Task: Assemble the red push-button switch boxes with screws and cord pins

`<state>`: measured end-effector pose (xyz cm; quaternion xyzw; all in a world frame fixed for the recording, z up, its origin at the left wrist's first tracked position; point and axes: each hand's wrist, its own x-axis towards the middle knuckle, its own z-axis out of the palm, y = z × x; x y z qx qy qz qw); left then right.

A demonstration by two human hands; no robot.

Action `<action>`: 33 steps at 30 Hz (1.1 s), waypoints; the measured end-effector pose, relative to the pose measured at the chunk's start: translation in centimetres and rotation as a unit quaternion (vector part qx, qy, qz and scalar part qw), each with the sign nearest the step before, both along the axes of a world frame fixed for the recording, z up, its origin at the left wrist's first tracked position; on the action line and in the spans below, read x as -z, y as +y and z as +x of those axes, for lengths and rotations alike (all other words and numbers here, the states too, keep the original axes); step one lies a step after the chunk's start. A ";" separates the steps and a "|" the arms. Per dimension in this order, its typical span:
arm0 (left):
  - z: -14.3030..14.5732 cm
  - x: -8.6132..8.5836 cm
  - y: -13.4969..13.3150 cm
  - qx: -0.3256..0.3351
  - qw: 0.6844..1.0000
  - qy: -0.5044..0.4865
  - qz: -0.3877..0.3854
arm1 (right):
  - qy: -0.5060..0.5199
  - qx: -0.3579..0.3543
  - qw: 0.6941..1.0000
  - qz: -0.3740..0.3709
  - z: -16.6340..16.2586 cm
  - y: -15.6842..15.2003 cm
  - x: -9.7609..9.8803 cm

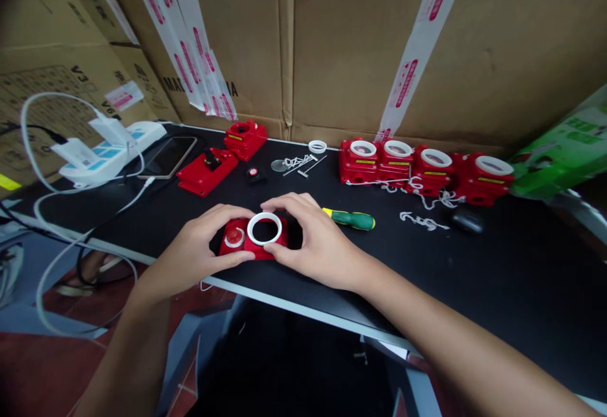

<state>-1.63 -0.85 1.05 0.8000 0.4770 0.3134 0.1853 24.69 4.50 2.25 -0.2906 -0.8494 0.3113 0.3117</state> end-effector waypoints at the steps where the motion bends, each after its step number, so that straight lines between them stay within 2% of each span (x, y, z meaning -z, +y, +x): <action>1: 0.0 0.0 0.0 0.000 1.000 0.000 -0.001 | 0.000 0.001 1.000 0.000 0.0 0.0 -0.1; 33: 0.2 0.0 0.1 -0.010 1.000 0.000 -0.015 | -0.007 0.007 1.000 0.008 -0.4 -0.2 0.4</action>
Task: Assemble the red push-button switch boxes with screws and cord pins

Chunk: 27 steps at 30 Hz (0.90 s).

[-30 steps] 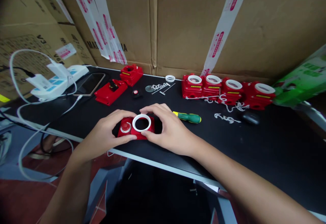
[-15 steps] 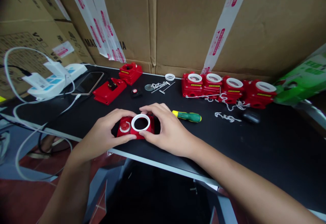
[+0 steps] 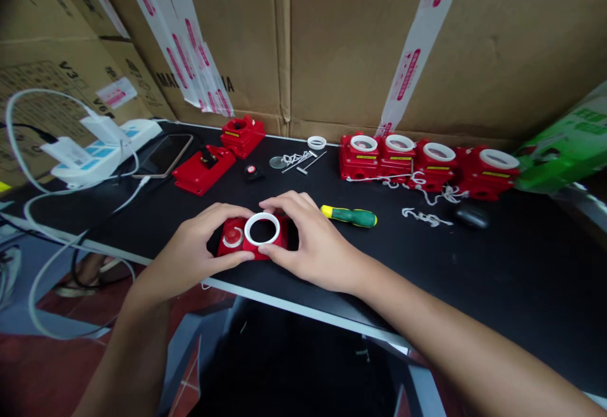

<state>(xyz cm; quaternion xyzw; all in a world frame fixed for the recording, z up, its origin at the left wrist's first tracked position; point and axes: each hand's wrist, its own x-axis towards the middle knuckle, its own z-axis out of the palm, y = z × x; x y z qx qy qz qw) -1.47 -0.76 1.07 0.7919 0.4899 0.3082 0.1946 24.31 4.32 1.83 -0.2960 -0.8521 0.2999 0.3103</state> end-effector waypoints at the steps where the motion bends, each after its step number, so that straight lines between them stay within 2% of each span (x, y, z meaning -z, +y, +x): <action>1: 0.0 0.0 0.0 -0.001 1.000 0.000 -0.001 | -0.001 0.000 1.000 0.003 0.0 0.0 0.0; 9: 0.0 0.0 0.0 -0.007 1.000 0.005 -0.006 | -0.023 0.002 1.000 0.004 -0.1 -0.2 -0.3; 20: -0.1 0.0 0.1 0.001 1.000 0.000 -0.002 | 0.010 -0.022 0.999 0.023 0.1 0.3 -0.3; 27: -0.1 0.0 0.0 -0.001 1.000 0.002 -0.004 | 0.007 -0.009 1.000 0.020 0.0 0.2 -0.4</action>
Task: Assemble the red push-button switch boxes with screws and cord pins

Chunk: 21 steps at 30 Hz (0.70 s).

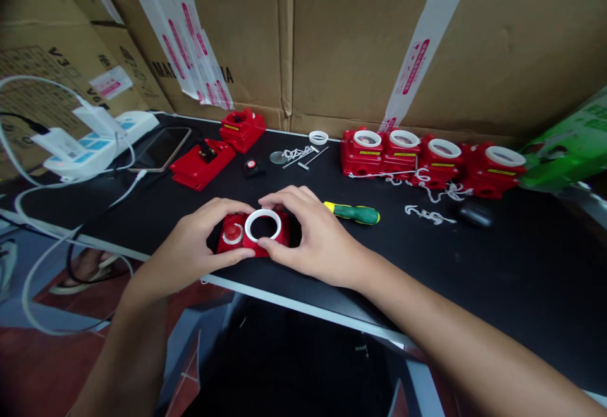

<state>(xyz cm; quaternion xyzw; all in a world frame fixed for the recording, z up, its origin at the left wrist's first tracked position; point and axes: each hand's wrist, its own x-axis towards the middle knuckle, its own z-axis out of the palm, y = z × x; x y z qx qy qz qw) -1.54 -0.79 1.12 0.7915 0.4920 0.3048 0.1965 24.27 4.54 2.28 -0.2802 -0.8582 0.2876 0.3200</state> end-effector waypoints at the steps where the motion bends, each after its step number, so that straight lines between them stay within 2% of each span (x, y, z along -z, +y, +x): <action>1: 0.0 0.0 0.0 0.001 1.000 0.001 0.001 | 0.000 0.002 1.000 0.002 0.0 0.0 0.0; 7: 0.3 0.0 0.1 0.007 1.000 0.003 -0.003 | -0.011 0.005 1.000 0.007 -0.3 0.0 0.2; 16: 0.5 -0.1 0.0 0.020 1.000 0.003 0.003 | -0.042 0.081 0.996 -0.019 -1.3 -1.2 0.1; 18: 0.5 -0.1 0.1 0.018 1.000 0.004 0.001 | -0.046 0.073 0.996 -0.020 -1.1 -1.1 0.1; 21: 0.4 0.0 0.1 0.011 1.000 0.002 0.000 | -0.029 0.020 0.999 -0.001 -0.4 -0.6 0.0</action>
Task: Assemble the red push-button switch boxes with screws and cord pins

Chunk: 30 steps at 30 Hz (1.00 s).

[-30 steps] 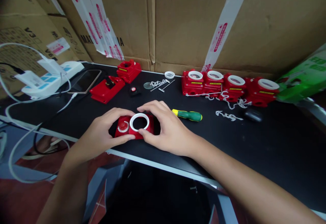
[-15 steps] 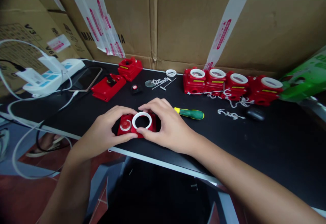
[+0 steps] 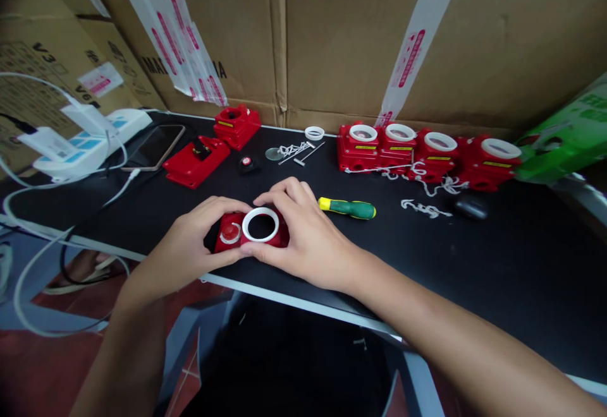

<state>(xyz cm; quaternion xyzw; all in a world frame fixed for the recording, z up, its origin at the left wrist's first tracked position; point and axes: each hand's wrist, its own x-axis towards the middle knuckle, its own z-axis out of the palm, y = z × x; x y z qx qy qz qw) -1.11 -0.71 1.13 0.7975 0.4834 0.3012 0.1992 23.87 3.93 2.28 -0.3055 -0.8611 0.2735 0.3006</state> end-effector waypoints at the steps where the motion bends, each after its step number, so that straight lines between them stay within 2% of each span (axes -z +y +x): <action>1: 0.0 0.0 0.0 0.000 1.000 -0.001 0.001 | 0.009 -0.024 1.000 0.008 0.3 0.2 -0.1; 4: -0.1 0.2 0.0 0.003 1.000 -0.003 0.000 | 0.022 -0.076 0.997 0.012 0.9 0.7 -0.5; 7: -0.1 0.1 0.0 0.002 1.000 -0.001 0.000 | 0.018 -0.085 0.996 0.003 1.3 1.0 -0.9; 17: 0.1 -0.1 0.0 0.004 1.000 0.013 0.005 | -0.023 0.025 0.998 0.051 -0.6 -0.1 -0.8; 22: 0.2 -0.1 0.0 0.006 1.000 0.009 0.010 | -0.041 0.074 0.996 0.041 -1.1 -0.6 -0.6; 24: 0.2 -0.1 0.0 0.006 1.000 0.006 0.011 | -0.043 0.052 0.997 0.029 -0.8 -0.5 -0.7; 28: 0.0 0.0 0.0 0.004 1.000 0.003 0.011 | -0.010 -0.057 0.998 -0.004 0.6 0.2 -1.0; 30: 0.0 0.0 0.0 0.005 1.000 0.002 0.005 | 0.000 -0.084 0.996 -0.021 1.1 0.6 -1.1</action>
